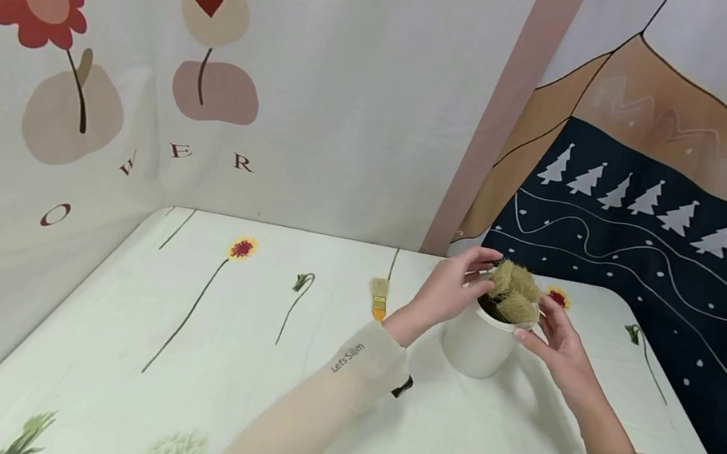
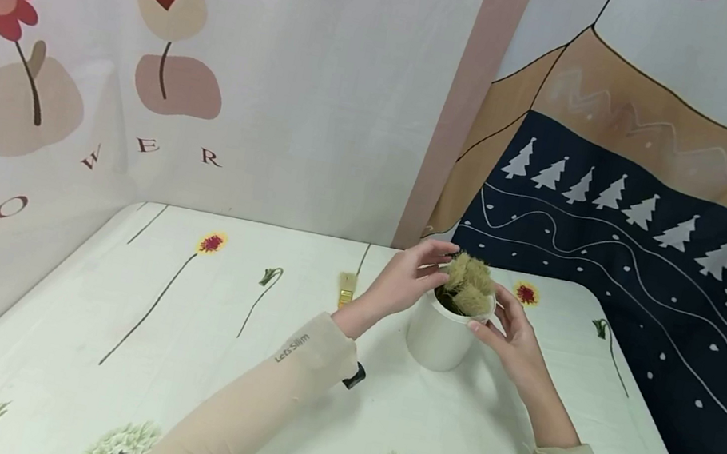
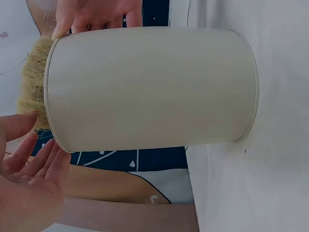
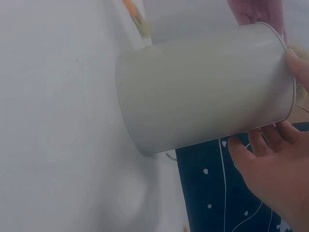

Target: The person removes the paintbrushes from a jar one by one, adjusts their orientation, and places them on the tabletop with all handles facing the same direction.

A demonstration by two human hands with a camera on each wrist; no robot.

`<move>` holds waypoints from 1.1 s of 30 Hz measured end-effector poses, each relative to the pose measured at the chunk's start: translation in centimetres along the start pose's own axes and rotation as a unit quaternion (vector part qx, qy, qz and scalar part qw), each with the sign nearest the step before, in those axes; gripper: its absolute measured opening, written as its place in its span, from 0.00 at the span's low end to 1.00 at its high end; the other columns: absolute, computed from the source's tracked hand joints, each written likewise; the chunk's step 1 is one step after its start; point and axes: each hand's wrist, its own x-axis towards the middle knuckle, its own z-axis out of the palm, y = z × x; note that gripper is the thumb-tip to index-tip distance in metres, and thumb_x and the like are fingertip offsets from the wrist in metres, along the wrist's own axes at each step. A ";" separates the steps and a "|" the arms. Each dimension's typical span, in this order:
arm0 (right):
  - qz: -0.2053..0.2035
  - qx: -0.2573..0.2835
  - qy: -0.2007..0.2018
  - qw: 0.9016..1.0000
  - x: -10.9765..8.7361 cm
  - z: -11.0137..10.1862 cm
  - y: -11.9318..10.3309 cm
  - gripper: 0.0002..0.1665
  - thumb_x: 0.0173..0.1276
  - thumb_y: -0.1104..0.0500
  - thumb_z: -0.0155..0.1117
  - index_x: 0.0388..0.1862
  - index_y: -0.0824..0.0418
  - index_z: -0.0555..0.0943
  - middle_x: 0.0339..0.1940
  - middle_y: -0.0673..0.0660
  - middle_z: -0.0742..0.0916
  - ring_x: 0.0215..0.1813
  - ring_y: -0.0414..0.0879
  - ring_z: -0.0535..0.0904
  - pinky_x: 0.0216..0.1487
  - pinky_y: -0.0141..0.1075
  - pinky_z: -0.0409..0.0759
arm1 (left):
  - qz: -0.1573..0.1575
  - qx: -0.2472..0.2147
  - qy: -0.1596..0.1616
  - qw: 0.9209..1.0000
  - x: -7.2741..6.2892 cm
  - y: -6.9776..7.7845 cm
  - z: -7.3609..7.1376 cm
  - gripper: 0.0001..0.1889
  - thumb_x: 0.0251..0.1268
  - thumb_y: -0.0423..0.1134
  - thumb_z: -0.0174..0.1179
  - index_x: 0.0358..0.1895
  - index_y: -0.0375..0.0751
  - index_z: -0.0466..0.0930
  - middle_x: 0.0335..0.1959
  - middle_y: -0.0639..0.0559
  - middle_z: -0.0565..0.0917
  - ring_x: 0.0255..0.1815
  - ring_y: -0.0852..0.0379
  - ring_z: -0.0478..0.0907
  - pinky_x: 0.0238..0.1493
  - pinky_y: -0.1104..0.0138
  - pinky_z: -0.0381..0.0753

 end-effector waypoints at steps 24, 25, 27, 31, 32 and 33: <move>0.009 0.002 0.000 1.000 -0.1 0.1 -0.1 0.50 0.77 0.54 0.58 0.82 0.63 0.39 0.84 0.65 0.47 0.82 0.66 0.45 0.63 0.15 0.70 | 0.011 0.085 0.044 0.995 -0.5 0.7 0.0 0.09 0.66 0.34 0.65 0.47 0.42 0.80 0.47 0.49 0.83 0.49 0.57 0.83 0.51 0.78 0.83; 0.010 0.002 0.000 1.000 -0.1 0.1 -0.1 0.50 0.77 0.54 0.58 0.82 0.63 0.38 0.84 0.65 0.47 0.82 0.66 0.45 0.63 0.15 0.70 | 0.011 0.085 0.046 0.995 -0.5 0.7 -0.1 0.09 0.66 0.34 0.65 0.47 0.42 0.80 0.47 0.50 0.83 0.49 0.57 0.83 0.50 0.78 0.83; 0.011 0.001 -0.001 1.000 -0.1 0.1 -0.1 0.50 0.77 0.54 0.58 0.82 0.63 0.38 0.84 0.65 0.47 0.82 0.65 0.45 0.63 0.15 0.70 | 0.014 0.084 0.049 0.995 -0.5 0.8 -0.1 0.09 0.65 0.34 0.66 0.47 0.42 0.80 0.47 0.50 0.83 0.49 0.58 0.82 0.50 0.78 0.84; 0.013 -0.003 -0.001 1.000 -0.1 0.0 -0.1 0.50 0.77 0.54 0.58 0.82 0.62 0.38 0.84 0.64 0.47 0.82 0.65 0.45 0.65 0.17 0.70 | 0.023 0.072 0.053 0.996 -0.7 1.1 -0.3 0.08 0.65 0.34 0.66 0.45 0.42 0.80 0.47 0.50 0.83 0.49 0.57 0.83 0.49 0.78 0.84; 0.015 -0.003 -0.001 1.000 -0.1 0.0 -0.1 0.50 0.77 0.53 0.58 0.82 0.62 0.38 0.84 0.64 0.47 0.82 0.65 0.45 0.66 0.18 0.70 | 0.025 0.069 0.054 0.996 -0.7 1.1 -0.4 0.08 0.65 0.34 0.66 0.45 0.41 0.80 0.47 0.50 0.83 0.49 0.57 0.83 0.49 0.78 0.84; 0.016 -0.004 -0.001 1.000 -0.1 0.0 -0.1 0.50 0.77 0.53 0.58 0.82 0.62 0.38 0.84 0.64 0.46 0.82 0.65 0.44 0.66 0.18 0.70 | 0.028 0.064 0.054 0.996 -0.7 1.2 -0.5 0.08 0.65 0.34 0.66 0.45 0.41 0.80 0.47 0.49 0.83 0.49 0.57 0.83 0.49 0.78 0.84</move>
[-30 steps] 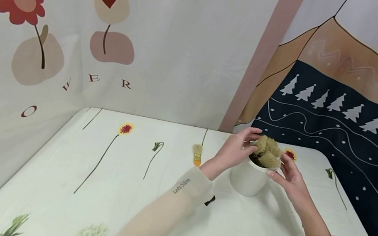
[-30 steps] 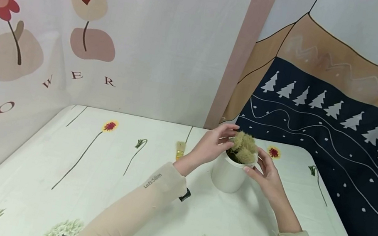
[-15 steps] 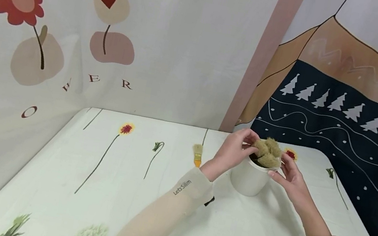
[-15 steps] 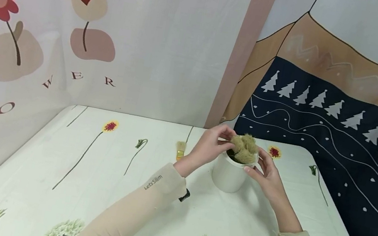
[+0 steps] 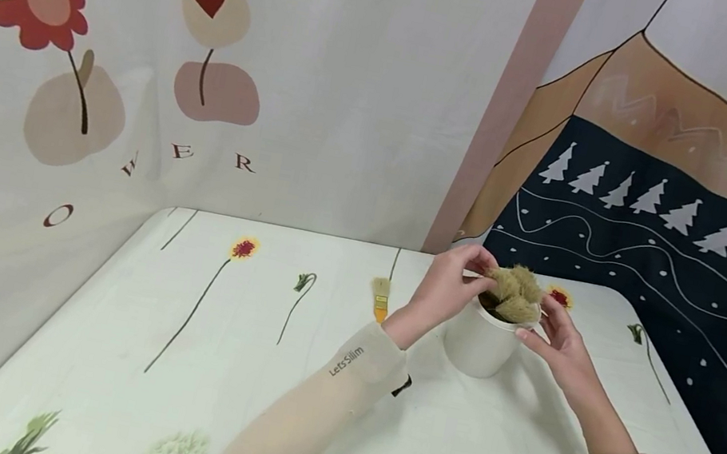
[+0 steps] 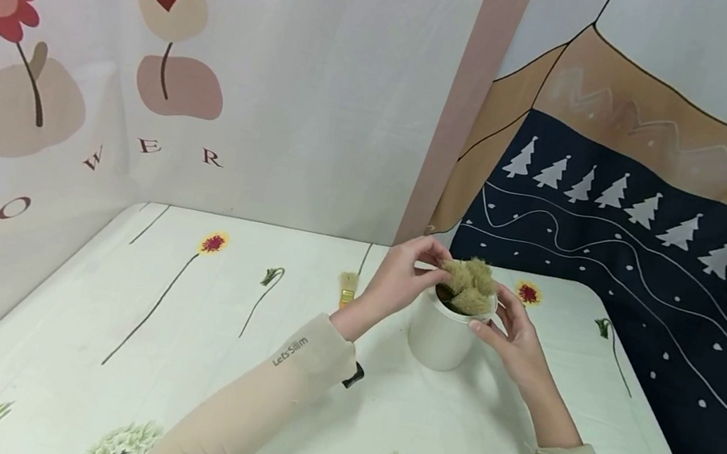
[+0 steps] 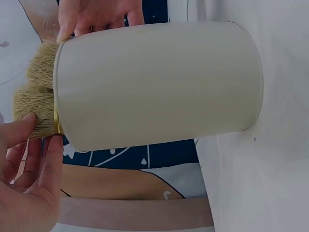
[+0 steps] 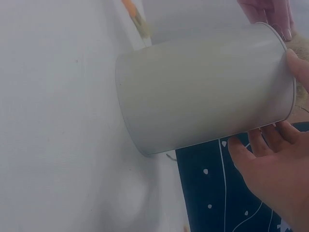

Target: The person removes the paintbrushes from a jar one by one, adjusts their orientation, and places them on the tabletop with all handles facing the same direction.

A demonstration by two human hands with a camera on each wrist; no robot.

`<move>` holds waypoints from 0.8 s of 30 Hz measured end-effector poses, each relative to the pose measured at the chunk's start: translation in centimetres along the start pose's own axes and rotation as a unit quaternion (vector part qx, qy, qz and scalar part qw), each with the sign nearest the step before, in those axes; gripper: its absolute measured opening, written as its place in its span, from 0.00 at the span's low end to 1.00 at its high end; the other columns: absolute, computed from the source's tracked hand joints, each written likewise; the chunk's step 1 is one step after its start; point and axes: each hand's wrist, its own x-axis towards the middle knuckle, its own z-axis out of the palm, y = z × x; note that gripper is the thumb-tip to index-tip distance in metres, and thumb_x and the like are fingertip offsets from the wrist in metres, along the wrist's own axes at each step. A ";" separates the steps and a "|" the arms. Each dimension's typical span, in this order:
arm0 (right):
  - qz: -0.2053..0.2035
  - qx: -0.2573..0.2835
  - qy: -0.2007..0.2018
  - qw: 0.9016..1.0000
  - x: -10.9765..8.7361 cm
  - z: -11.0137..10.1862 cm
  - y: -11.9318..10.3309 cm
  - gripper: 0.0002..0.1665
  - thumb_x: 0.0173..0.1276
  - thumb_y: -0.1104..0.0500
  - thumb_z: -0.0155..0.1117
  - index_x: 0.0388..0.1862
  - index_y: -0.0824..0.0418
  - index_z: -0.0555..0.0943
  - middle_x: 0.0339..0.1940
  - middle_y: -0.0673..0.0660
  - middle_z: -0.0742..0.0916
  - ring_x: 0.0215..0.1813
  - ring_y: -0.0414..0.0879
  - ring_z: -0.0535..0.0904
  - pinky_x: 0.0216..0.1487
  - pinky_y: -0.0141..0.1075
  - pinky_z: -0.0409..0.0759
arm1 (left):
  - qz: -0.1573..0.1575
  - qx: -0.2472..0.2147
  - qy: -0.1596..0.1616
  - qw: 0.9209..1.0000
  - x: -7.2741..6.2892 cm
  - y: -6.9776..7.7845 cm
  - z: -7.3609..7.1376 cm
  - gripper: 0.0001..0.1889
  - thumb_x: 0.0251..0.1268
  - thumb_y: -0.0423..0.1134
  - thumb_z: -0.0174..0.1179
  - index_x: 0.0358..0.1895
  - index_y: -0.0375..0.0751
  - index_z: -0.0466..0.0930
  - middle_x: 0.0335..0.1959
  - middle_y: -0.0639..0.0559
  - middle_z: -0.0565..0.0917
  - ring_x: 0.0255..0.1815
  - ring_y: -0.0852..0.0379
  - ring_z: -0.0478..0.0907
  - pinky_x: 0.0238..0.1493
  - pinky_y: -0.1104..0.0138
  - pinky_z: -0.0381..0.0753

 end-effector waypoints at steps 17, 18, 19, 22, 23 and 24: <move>-0.002 0.000 0.001 1.000 0.0 0.0 0.0 0.50 0.76 0.54 0.58 0.82 0.62 0.39 0.84 0.64 0.47 0.83 0.65 0.44 0.68 0.20 0.69 | 0.026 -0.025 0.024 0.999 -0.3 1.1 -1.1 0.09 0.65 0.35 0.66 0.46 0.41 0.79 0.45 0.48 0.86 0.49 0.56 0.84 0.47 0.80 0.83; -0.003 0.000 0.001 1.000 0.0 0.0 0.0 0.50 0.76 0.54 0.58 0.82 0.62 0.39 0.84 0.64 0.47 0.83 0.65 0.44 0.67 0.19 0.69 | 0.027 -0.027 0.025 0.999 -0.3 1.2 -1.2 0.09 0.65 0.35 0.66 0.46 0.41 0.79 0.45 0.48 0.86 0.49 0.56 0.84 0.47 0.80 0.83; -0.003 0.000 0.001 1.000 0.0 0.0 0.0 0.50 0.76 0.54 0.58 0.82 0.62 0.39 0.84 0.64 0.47 0.83 0.65 0.44 0.67 0.19 0.69 | 0.029 -0.028 0.026 0.999 -0.4 1.3 -1.3 0.10 0.65 0.35 0.66 0.47 0.41 0.79 0.45 0.48 0.86 0.48 0.57 0.84 0.47 0.80 0.83; -0.005 0.000 0.001 1.000 0.0 0.0 0.0 0.50 0.76 0.54 0.58 0.82 0.62 0.39 0.84 0.64 0.47 0.83 0.65 0.44 0.66 0.18 0.70 | 0.036 -0.031 0.029 0.998 -0.4 1.6 -1.6 0.10 0.64 0.34 0.66 0.46 0.41 0.80 0.45 0.48 0.86 0.47 0.57 0.85 0.47 0.80 0.83; -0.005 0.000 0.000 1.000 0.0 0.0 0.0 0.50 0.76 0.54 0.58 0.82 0.62 0.39 0.84 0.64 0.47 0.83 0.65 0.44 0.66 0.18 0.69 | 0.038 -0.032 0.031 0.998 -0.4 1.7 -1.7 0.09 0.64 0.34 0.66 0.46 0.41 0.80 0.45 0.48 0.86 0.47 0.57 0.85 0.47 0.80 0.83; -0.005 0.000 0.000 1.000 0.0 0.0 0.0 0.50 0.76 0.54 0.58 0.82 0.62 0.38 0.84 0.64 0.47 0.83 0.65 0.44 0.66 0.18 0.69 | 0.041 -0.035 0.033 0.998 -0.4 1.8 -1.8 0.10 0.64 0.34 0.66 0.46 0.41 0.80 0.45 0.48 0.86 0.47 0.57 0.85 0.47 0.79 0.84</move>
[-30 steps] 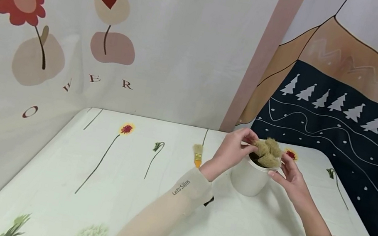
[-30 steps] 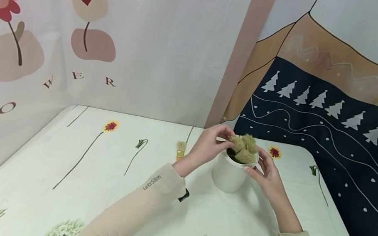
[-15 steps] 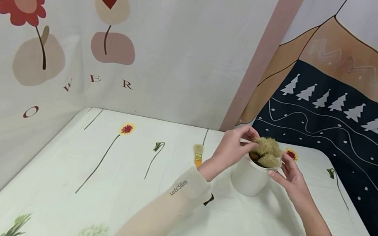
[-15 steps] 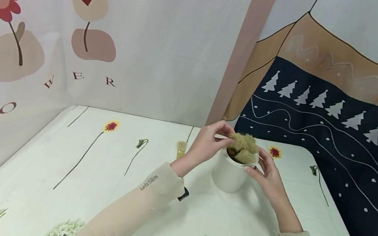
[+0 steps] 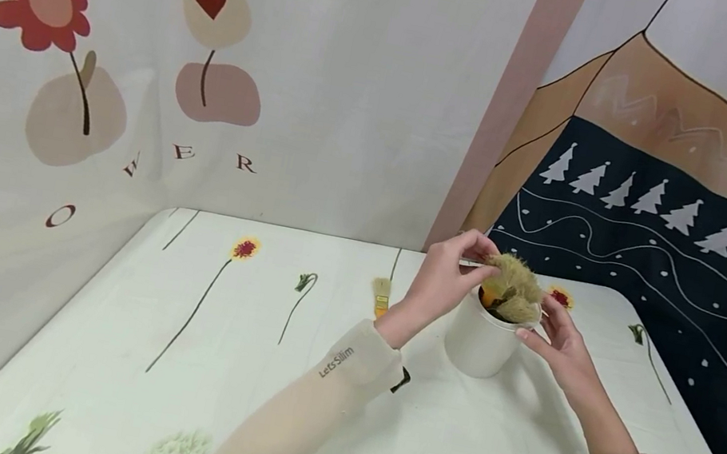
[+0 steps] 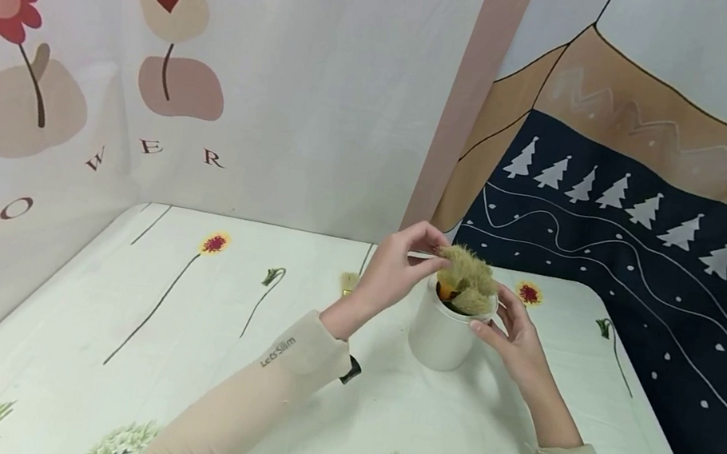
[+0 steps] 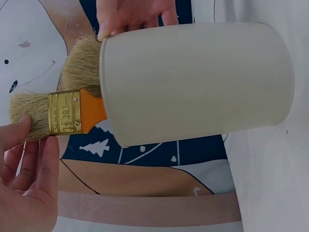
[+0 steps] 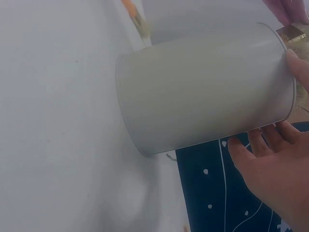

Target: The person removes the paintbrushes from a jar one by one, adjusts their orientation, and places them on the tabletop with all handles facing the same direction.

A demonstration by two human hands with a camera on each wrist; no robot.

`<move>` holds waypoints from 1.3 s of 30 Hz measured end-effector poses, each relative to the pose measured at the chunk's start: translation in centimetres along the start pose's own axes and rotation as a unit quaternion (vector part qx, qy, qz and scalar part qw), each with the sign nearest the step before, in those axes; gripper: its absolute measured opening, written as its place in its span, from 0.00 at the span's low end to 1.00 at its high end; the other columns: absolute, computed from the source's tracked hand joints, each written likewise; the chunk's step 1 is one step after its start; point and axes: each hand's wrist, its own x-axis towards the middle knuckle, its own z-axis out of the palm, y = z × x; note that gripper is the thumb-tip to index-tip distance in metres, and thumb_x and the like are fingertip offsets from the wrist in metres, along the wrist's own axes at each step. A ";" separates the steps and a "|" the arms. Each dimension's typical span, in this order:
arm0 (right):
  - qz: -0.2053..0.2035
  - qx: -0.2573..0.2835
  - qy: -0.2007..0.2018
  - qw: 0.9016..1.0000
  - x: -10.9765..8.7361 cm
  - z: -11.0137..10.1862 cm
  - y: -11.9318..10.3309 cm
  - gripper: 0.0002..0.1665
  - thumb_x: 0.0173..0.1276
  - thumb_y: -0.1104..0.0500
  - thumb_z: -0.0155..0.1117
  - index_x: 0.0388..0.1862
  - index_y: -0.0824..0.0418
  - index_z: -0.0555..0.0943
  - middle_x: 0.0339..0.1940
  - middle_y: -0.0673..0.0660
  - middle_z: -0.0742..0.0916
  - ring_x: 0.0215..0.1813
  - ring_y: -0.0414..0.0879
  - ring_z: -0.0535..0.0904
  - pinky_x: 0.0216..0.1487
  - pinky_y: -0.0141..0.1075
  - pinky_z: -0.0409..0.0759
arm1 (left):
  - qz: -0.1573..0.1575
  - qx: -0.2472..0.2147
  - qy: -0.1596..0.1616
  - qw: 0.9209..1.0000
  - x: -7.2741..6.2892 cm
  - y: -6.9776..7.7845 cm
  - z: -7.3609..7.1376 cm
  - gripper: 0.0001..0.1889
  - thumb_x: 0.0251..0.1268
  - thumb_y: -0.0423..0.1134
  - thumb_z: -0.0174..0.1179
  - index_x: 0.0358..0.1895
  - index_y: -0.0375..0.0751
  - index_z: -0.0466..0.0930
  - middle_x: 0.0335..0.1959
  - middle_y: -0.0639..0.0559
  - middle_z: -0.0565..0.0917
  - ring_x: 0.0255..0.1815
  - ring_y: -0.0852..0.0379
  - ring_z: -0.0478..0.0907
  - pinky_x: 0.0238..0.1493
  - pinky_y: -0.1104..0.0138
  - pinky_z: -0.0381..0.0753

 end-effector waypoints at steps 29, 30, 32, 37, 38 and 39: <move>0.018 -0.013 -0.002 1.000 0.1 0.0 -0.1 0.51 0.77 0.52 0.58 0.82 0.60 0.37 0.84 0.62 0.45 0.83 0.64 0.43 0.79 0.56 0.54 | 0.050 -0.048 0.052 0.996 0.3 2.6 -3.7 0.11 0.65 0.34 0.66 0.47 0.37 0.78 0.44 0.43 0.85 0.45 0.52 0.86 0.47 0.77 0.85; 0.017 -0.014 -0.002 1.000 0.1 0.0 -0.1 0.51 0.77 0.52 0.58 0.82 0.60 0.37 0.84 0.63 0.45 0.83 0.64 0.43 0.79 0.55 0.54 | 0.053 -0.050 0.055 0.996 0.3 2.7 -3.8 0.11 0.64 0.34 0.66 0.47 0.37 0.78 0.44 0.43 0.85 0.45 0.52 0.86 0.47 0.76 0.85; 0.019 -0.013 -0.003 1.000 0.1 -0.1 -0.1 0.51 0.77 0.52 0.58 0.82 0.60 0.37 0.84 0.62 0.45 0.83 0.64 0.43 0.78 0.56 0.54 | 0.057 -0.057 0.061 0.995 0.3 2.9 -4.1 0.11 0.64 0.33 0.66 0.47 0.36 0.79 0.44 0.42 0.85 0.45 0.51 0.86 0.48 0.76 0.85; 0.018 -0.012 -0.002 1.000 0.1 -0.1 -0.1 0.51 0.76 0.52 0.58 0.82 0.60 0.37 0.84 0.62 0.45 0.83 0.64 0.43 0.78 0.57 0.54 | 0.062 -0.067 0.074 0.993 0.4 3.3 -4.8 0.11 0.65 0.34 0.66 0.47 0.36 0.79 0.44 0.42 0.85 0.46 0.51 0.86 0.49 0.75 0.85; 0.017 -0.013 -0.002 1.000 0.1 -0.1 -0.1 0.51 0.76 0.52 0.58 0.82 0.60 0.37 0.84 0.62 0.46 0.83 0.64 0.43 0.79 0.55 0.55 | 0.061 -0.070 0.076 0.993 0.3 3.3 -4.9 0.11 0.65 0.34 0.66 0.47 0.36 0.79 0.44 0.42 0.85 0.46 0.51 0.86 0.49 0.75 0.85; 0.017 -0.014 -0.002 1.000 0.1 -0.1 -0.1 0.51 0.76 0.52 0.58 0.82 0.60 0.38 0.84 0.63 0.46 0.83 0.64 0.43 0.79 0.53 0.56 | 0.060 -0.074 0.078 0.992 0.3 3.4 -5.1 0.11 0.65 0.33 0.66 0.47 0.36 0.79 0.44 0.42 0.85 0.46 0.51 0.85 0.48 0.74 0.86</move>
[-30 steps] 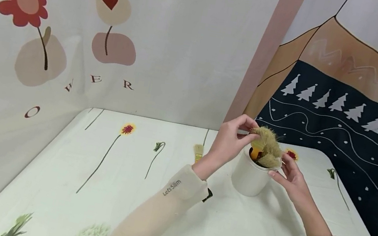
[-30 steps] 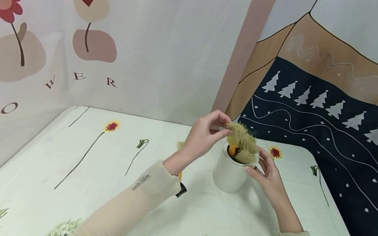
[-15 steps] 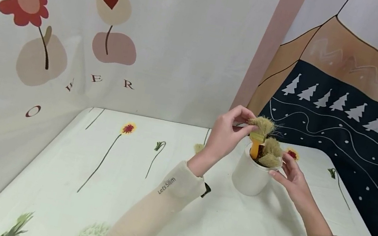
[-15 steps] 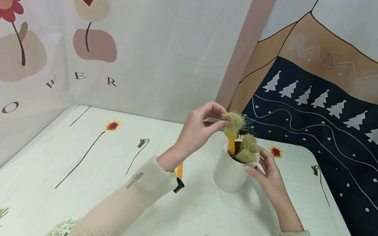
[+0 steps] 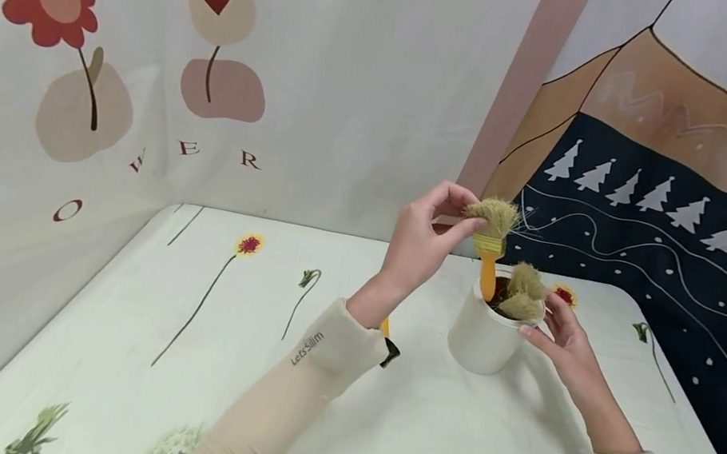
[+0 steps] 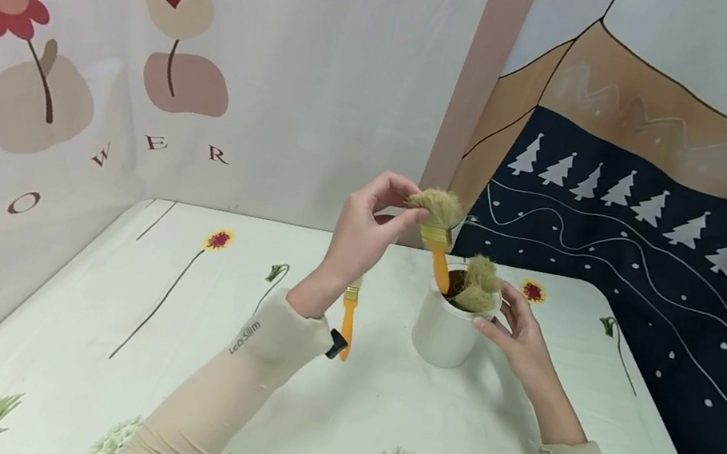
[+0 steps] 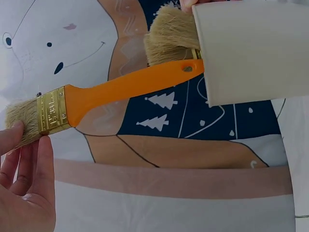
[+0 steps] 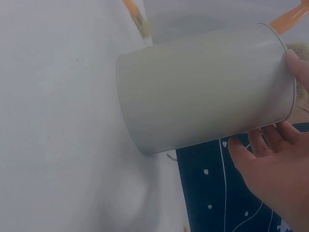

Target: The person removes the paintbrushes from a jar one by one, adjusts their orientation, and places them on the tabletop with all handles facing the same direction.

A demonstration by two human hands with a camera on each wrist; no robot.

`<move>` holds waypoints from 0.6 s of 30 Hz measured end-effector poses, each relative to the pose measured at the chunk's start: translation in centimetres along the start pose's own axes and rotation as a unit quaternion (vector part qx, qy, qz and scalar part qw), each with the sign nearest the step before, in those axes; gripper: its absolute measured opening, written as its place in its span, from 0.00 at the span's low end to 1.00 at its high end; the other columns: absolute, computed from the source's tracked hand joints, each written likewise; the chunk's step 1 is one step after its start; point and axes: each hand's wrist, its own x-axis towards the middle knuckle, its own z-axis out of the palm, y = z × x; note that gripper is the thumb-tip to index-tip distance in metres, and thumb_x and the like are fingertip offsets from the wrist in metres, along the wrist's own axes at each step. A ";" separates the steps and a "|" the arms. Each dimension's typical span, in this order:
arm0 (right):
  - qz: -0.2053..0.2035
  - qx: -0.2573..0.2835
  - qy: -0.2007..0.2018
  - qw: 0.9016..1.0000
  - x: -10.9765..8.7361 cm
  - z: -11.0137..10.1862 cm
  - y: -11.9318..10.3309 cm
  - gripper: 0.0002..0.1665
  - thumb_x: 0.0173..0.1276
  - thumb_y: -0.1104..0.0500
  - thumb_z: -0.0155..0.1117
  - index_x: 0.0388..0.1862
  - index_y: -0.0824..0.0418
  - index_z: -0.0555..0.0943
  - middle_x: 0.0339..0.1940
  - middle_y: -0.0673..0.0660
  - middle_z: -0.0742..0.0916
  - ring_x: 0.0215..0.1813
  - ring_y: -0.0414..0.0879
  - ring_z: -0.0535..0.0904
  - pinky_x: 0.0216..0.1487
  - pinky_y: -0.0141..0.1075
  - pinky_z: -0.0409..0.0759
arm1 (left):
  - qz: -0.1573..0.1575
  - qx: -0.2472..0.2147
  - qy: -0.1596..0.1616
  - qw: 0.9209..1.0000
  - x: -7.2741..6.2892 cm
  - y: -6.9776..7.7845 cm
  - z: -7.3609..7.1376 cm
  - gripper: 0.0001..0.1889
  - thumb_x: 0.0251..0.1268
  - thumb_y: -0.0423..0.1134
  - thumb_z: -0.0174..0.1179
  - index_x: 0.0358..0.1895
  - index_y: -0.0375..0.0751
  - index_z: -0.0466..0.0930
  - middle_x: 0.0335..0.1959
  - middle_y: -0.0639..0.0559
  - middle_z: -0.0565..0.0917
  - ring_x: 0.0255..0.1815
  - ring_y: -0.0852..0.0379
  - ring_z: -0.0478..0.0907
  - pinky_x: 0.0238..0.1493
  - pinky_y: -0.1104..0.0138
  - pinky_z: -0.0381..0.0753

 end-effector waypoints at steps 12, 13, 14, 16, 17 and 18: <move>-0.005 0.005 0.002 1.000 0.1 0.0 0.0 0.51 0.76 0.52 0.59 0.82 0.61 0.38 0.84 0.63 0.46 0.83 0.64 0.42 0.79 0.54 0.54 | -0.013 -0.005 0.021 1.000 -0.2 0.3 -1.8 0.11 0.65 0.35 0.66 0.48 0.37 0.79 0.45 0.43 0.84 0.48 0.52 0.84 0.47 0.68 0.87; -0.006 0.005 0.002 1.000 0.1 0.0 0.0 0.50 0.76 0.52 0.59 0.82 0.61 0.39 0.84 0.63 0.46 0.83 0.64 0.43 0.80 0.52 0.55 | -0.015 -0.003 0.022 1.000 -0.2 0.3 -1.9 0.11 0.65 0.35 0.66 0.48 0.38 0.79 0.45 0.43 0.84 0.48 0.52 0.84 0.47 0.68 0.87; -0.007 0.003 0.003 1.000 0.1 0.0 0.0 0.50 0.76 0.53 0.59 0.82 0.61 0.39 0.84 0.63 0.47 0.83 0.64 0.43 0.80 0.50 0.56 | -0.016 -0.002 0.024 1.000 -0.2 0.3 -2.0 0.11 0.65 0.35 0.67 0.48 0.38 0.79 0.46 0.43 0.84 0.48 0.52 0.84 0.46 0.68 0.87; -0.008 0.003 0.003 1.000 0.1 0.0 0.0 0.50 0.76 0.53 0.59 0.82 0.61 0.39 0.84 0.63 0.47 0.83 0.64 0.43 0.79 0.48 0.57 | -0.017 0.001 0.026 1.000 -0.2 0.3 -2.2 0.12 0.65 0.36 0.67 0.48 0.38 0.79 0.46 0.44 0.84 0.48 0.52 0.84 0.45 0.70 0.87; -0.007 0.003 0.003 1.000 0.1 0.0 0.1 0.50 0.76 0.52 0.59 0.82 0.61 0.39 0.84 0.63 0.47 0.83 0.64 0.43 0.79 0.48 0.57 | -0.017 0.002 0.026 1.000 -0.2 0.2 -2.3 0.12 0.65 0.36 0.67 0.48 0.38 0.79 0.46 0.44 0.84 0.48 0.52 0.84 0.45 0.70 0.87; -0.007 0.004 0.002 1.000 0.1 0.0 0.1 0.50 0.76 0.52 0.59 0.82 0.61 0.39 0.84 0.63 0.47 0.83 0.63 0.43 0.80 0.48 0.57 | -0.017 0.003 0.026 0.999 -0.2 0.2 -2.5 0.12 0.65 0.36 0.67 0.48 0.38 0.79 0.46 0.44 0.84 0.47 0.52 0.84 0.45 0.70 0.87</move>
